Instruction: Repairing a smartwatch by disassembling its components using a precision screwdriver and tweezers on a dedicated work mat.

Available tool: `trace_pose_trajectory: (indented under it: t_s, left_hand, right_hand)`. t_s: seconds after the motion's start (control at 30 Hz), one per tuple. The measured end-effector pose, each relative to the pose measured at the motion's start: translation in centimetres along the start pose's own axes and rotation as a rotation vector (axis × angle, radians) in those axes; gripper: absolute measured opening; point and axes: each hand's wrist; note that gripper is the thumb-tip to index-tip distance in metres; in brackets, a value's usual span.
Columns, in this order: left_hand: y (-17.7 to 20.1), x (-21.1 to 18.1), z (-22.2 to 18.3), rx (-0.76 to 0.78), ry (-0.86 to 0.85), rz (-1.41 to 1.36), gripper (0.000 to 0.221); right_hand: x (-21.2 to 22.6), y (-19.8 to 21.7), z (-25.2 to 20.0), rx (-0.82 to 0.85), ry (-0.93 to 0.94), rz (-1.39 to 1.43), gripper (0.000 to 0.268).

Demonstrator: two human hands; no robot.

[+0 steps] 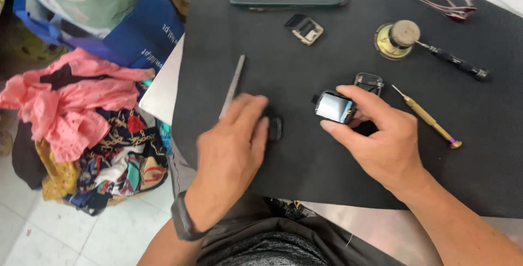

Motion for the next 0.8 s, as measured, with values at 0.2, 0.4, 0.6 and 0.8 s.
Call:
trace_pose_trajectory:
  t_s: [0.2, 0.4, 0.6, 0.8]
  left_hand:
    - [1.1, -2.1, 1.3, -0.05, -0.197, 0.073, 0.031]
    - [-1.0, -0.8, 3.8, 0.272, -0.379, -0.139, 0.057]
    - [-2.2, 0.3, 4.1, 0.261, -0.445, -0.285, 0.051]
    - [-2.4, 0.7, 4.2, 0.286, -0.421, -0.429, 0.051]
  right_hand:
    - [-0.8, 0.1, -0.1, 0.026, 0.03, 0.023, 0.054]
    - [-1.0, 0.4, 0.0, 0.108, 0.122, 0.059, 0.057]
    - [-1.2, 0.2, -0.2, 0.103, 0.167, 0.102, 0.056]
    - [-1.2, 0.1, -0.1, 0.124, 0.157, 0.087, 0.053]
Point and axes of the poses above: each hand's wrist, its own z-axis towards the middle knuckle, its own y-axis out of the back of the hand, x = y × z, and after that the axes turned 4 degrees about y, right-handed
